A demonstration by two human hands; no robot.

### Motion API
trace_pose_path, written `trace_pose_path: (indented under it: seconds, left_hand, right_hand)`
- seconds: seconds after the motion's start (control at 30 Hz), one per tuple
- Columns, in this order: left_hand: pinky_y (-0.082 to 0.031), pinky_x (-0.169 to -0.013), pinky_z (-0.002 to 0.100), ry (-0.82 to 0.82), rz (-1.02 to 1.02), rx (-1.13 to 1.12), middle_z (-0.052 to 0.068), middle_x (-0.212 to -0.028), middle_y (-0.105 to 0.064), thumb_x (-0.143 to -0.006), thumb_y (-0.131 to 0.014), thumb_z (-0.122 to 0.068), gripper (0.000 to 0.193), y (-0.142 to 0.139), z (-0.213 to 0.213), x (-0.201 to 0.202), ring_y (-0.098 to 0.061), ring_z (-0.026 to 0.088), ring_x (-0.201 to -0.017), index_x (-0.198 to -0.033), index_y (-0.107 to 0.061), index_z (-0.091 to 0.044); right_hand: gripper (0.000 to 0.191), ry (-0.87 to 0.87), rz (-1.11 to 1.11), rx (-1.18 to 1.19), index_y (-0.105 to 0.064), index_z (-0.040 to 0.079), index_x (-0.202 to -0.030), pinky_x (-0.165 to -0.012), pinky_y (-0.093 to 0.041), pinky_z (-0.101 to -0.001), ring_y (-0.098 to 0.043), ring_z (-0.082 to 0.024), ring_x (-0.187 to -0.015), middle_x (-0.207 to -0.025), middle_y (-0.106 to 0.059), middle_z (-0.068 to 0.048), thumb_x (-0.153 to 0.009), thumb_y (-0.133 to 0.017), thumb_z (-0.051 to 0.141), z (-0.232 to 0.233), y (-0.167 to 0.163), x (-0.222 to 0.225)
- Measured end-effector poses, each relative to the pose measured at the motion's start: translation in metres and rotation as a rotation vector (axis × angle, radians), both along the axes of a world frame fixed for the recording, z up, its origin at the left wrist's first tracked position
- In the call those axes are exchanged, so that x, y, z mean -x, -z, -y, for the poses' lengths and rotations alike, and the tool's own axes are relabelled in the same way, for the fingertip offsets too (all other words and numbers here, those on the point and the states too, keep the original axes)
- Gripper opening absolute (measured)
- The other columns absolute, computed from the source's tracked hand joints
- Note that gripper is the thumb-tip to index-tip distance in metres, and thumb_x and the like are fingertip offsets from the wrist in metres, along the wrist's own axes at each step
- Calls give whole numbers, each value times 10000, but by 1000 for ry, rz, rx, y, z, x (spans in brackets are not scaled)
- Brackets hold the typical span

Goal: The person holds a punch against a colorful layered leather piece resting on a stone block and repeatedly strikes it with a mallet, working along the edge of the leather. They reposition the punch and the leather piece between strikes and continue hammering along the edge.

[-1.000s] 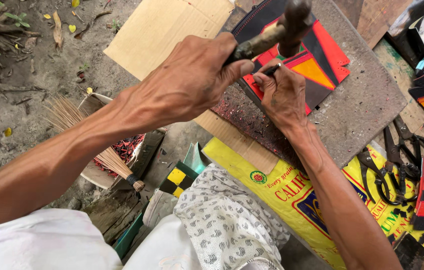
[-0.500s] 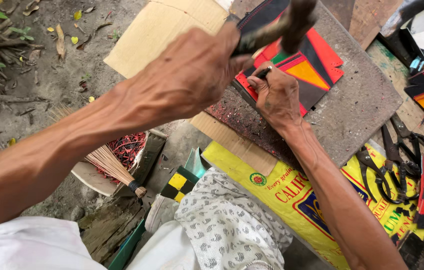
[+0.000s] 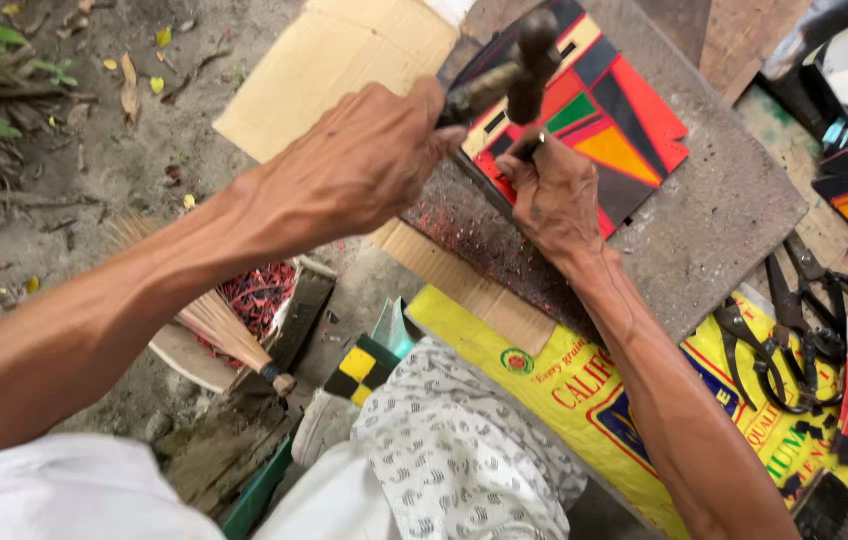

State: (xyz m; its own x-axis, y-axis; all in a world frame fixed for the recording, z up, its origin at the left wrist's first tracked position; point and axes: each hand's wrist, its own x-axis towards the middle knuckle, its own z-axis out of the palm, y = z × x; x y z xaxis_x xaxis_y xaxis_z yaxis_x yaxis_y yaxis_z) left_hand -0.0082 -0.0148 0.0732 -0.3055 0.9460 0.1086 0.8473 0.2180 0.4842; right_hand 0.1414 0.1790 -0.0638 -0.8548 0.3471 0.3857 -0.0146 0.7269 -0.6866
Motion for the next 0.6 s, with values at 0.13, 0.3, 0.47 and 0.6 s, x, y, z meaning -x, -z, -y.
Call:
trace_pose_path:
  seconds: [0.13,0.3,0.47,0.6]
  left_hand:
    - [-483,-490,576,-204,251,433,190,-684,-625,-1070,-427,-366,369,26,-10,-5,-634,428,-584,-994,-497,-12]
    - [-485,-565,557,-88,117,363,254,-668,-610,-1072,-484,-322,394,46,-2,-12,-635,470,-620,-942,-476,50]
    - [-494,-561,562,-77,114,359,250,-679,-614,-1069,-484,-324,389,50,-1,-8,-644,470,-619,-933,-472,40]
    - [-491,-567,564,-116,149,393,241,-664,-607,-1074,-488,-340,398,49,-3,-8,-641,467,-612,-936,-474,33]
  right_hand:
    - [67,25,27,-69,-660,31,-1032,-665,-519,-410,-703,-365,-767,-824,-675,-182,-1005,-705,73,1,-4,-2]
    - [155,99,44,-40,-637,-6,-989,-640,-529,-391,-719,-302,-727,-798,-697,-173,-1044,-702,124,7,-5,-2]
    - [170,54,142,471,-617,-31,-976,-710,-661,-274,-769,-120,-798,-860,-747,-87,-1076,-588,103,-8,-14,-4]
    - [134,-49,107,380,-606,-50,-1020,-781,-656,-277,-761,-131,-867,-888,-730,-77,-1101,-579,54,-10,-16,-16]
